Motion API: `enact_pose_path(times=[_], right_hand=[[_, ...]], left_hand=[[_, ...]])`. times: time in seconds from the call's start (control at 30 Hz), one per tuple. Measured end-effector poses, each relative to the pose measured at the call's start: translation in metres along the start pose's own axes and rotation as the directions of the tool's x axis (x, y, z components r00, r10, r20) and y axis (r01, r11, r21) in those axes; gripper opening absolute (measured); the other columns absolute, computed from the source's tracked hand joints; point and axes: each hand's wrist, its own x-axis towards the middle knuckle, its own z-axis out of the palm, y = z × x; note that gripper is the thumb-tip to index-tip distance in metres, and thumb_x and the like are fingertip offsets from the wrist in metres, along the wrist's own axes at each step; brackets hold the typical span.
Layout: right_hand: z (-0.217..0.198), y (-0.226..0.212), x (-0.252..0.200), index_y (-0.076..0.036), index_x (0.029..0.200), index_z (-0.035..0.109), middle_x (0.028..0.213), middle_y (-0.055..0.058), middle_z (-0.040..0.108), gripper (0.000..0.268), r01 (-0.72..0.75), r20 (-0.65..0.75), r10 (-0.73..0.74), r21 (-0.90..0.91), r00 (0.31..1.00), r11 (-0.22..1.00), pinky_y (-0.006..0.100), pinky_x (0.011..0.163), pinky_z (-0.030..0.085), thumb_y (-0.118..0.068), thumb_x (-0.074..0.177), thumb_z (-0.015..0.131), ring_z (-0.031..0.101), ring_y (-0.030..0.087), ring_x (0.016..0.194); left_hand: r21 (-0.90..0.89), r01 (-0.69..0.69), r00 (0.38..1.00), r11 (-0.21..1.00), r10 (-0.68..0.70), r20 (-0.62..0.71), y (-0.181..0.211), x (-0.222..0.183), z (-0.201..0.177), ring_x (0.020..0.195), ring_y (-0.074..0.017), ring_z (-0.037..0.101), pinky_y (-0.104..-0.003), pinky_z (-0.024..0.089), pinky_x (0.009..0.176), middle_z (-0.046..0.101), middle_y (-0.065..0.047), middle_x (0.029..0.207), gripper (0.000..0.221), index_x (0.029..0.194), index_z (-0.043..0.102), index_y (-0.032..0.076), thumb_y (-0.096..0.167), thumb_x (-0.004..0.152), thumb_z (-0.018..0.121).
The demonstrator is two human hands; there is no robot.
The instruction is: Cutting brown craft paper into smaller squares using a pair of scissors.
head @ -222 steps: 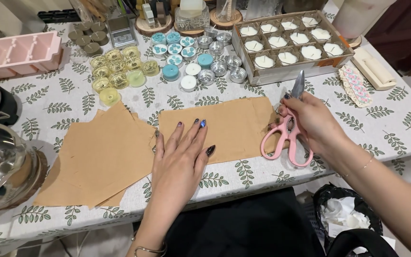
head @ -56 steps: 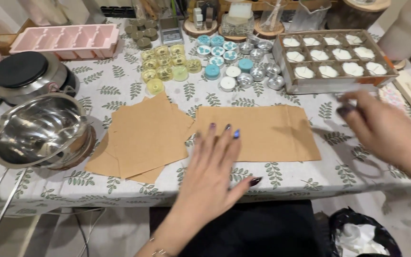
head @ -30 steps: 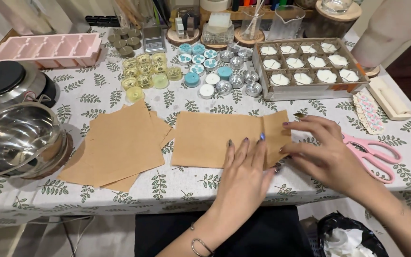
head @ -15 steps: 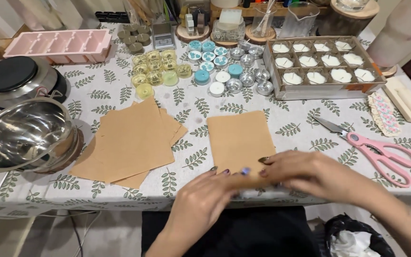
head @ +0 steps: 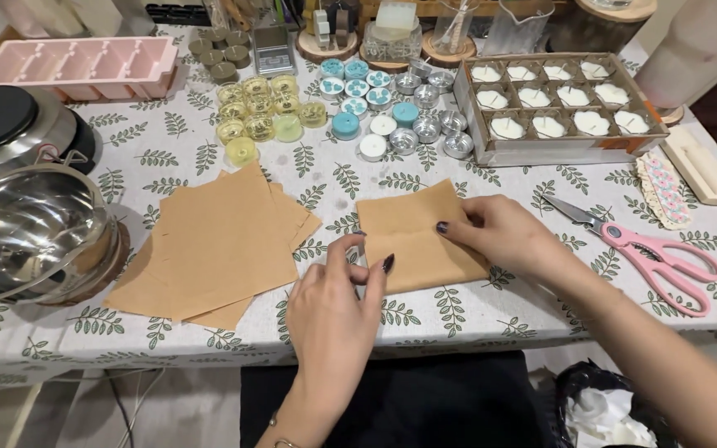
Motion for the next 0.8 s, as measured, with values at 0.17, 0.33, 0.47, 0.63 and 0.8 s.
enact_pose_path(times=[0.17, 0.33, 0.47, 0.63, 0.8], right_hand=[[0.009, -0.016, -0.005, -0.001, 0.095, 0.075, 0.069, 0.015, 0.073, 0.035, 0.024, -0.137, -0.059, -0.239, 0.989, 0.971, 0.039, 0.060, 0.053, -0.034, 0.088, 0.068, 0.067, 0.024, 0.059], [0.022, -0.016, -0.012, 0.001, 0.094, 0.071, 0.073, 0.024, 0.070, 0.031, 0.060, -0.251, -0.177, -0.410, 0.952, 0.910, 0.048, 0.066, 0.052, -0.029, 0.091, 0.066, 0.068, 0.041, 0.068], [0.043, -0.017, -0.027, 0.001, 0.104, 0.064, 0.083, 0.024, 0.069, 0.028, 0.056, -0.346, -0.254, -0.491, 0.903, 0.869, 0.050, 0.074, 0.052, -0.026, 0.095, 0.065, 0.066, 0.043, 0.080], [0.056, -0.030, -0.044, 0.004, 0.141, 0.052, 0.125, 0.027, 0.056, 0.057, 0.198, -0.418, -0.659, -0.732, 0.626, 0.652, 0.055, 0.097, 0.042, -0.011, 0.088, 0.065, 0.049, 0.043, 0.115], [0.047, -0.018, -0.035, 0.003, 0.136, 0.056, 0.144, 0.021, 0.052, 0.055, 0.375, -0.233, -0.712, -0.719, 0.663, 0.585, 0.050, 0.112, 0.037, 0.000, 0.082, 0.060, 0.041, 0.044, 0.137]], left_hand=[[0.062, 0.079, 0.992, 0.995, -0.085, 0.095, 0.001, 0.005, -0.001, 0.069, -0.0192, 0.067, -0.039, 0.052, 0.067, 0.071, 0.004, 0.066, 0.023, 0.107, 0.073, 0.018, 0.029, 0.087, 0.074], [0.128, 0.031, 0.984, 0.991, -0.053, 0.169, 0.003, 0.004, -0.004, 0.083, -0.0234, 0.064, -0.041, 0.052, 0.077, 0.070, -0.004, 0.084, 0.036, 0.122, 0.071, 0.021, 0.029, 0.088, 0.073], [0.177, -0.218, 0.976, 0.960, 0.211, 0.061, -0.008, 0.008, 0.000, 0.106, -0.0335, 0.057, -0.050, 0.045, 0.090, 0.061, -0.015, 0.119, 0.051, 0.135, 0.065, 0.016, 0.024, 0.085, 0.070], [0.244, -0.491, 0.871, 0.836, 0.471, 0.139, -0.030, 0.010, 0.012, 0.140, -0.0413, 0.039, -0.065, 0.024, 0.115, 0.053, -0.011, 0.148, 0.048, 0.140, 0.057, 0.008, 0.025, 0.095, 0.059], [0.198, -0.524, 0.850, 0.828, 0.495, 0.180, -0.032, 0.015, 0.009, 0.142, -0.0427, 0.035, -0.066, 0.022, 0.114, 0.053, -0.010, 0.149, 0.049, 0.140, 0.057, 0.004, 0.024, 0.095, 0.058]])
